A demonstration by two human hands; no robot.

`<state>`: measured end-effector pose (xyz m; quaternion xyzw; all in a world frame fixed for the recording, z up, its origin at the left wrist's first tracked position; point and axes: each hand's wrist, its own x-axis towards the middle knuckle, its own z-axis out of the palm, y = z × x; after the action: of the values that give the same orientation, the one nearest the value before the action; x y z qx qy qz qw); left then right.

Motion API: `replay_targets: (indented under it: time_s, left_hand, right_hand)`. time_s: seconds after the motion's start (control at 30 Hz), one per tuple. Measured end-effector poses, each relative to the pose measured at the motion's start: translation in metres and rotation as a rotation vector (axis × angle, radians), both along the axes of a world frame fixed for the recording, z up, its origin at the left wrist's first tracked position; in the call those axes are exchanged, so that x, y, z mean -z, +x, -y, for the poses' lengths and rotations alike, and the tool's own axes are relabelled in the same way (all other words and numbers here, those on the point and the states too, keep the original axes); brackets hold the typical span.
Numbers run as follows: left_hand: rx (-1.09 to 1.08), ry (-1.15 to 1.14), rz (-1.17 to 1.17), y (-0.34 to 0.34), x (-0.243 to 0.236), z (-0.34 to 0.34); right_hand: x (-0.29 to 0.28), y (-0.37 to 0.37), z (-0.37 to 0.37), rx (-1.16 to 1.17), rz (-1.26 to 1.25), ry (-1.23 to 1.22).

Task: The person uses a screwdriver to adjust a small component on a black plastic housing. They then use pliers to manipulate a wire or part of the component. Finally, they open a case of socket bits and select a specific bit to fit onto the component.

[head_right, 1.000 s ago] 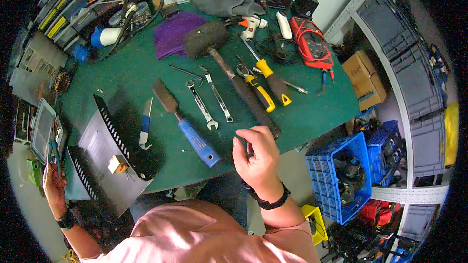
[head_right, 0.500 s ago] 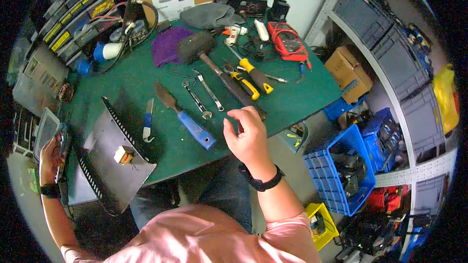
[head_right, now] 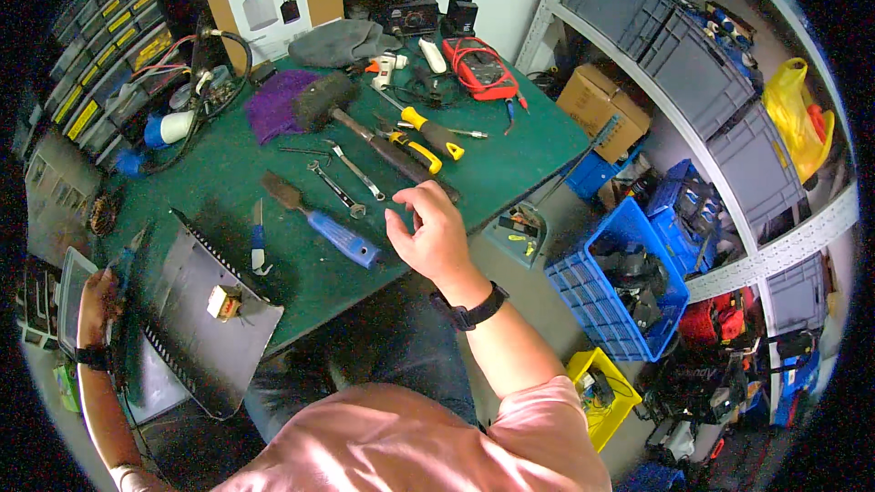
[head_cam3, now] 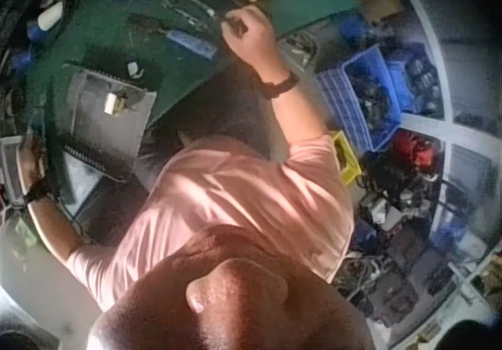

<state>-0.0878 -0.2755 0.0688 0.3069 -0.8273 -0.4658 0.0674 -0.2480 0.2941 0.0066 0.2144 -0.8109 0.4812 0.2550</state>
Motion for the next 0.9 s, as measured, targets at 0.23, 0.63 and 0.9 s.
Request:
replay_targets:
  time_s: [0.23,0.63,0.9]
  left_hand:
    - [0.078,0.089,0.002,-0.013,0.003,-0.008]
    - [0.016,0.124,0.068,-0.029,0.001,-0.027]
    - [-0.019,0.224,-0.093,-0.013,-0.005,-0.028]
  right_hand:
    - [0.003,-0.001,0.000,-0.001,-0.009,-0.006]
    - [-0.001,0.001,0.000,0.040,-0.001,0.045]
    - [0.001,0.000,0.002,-0.004,-0.017,0.000]
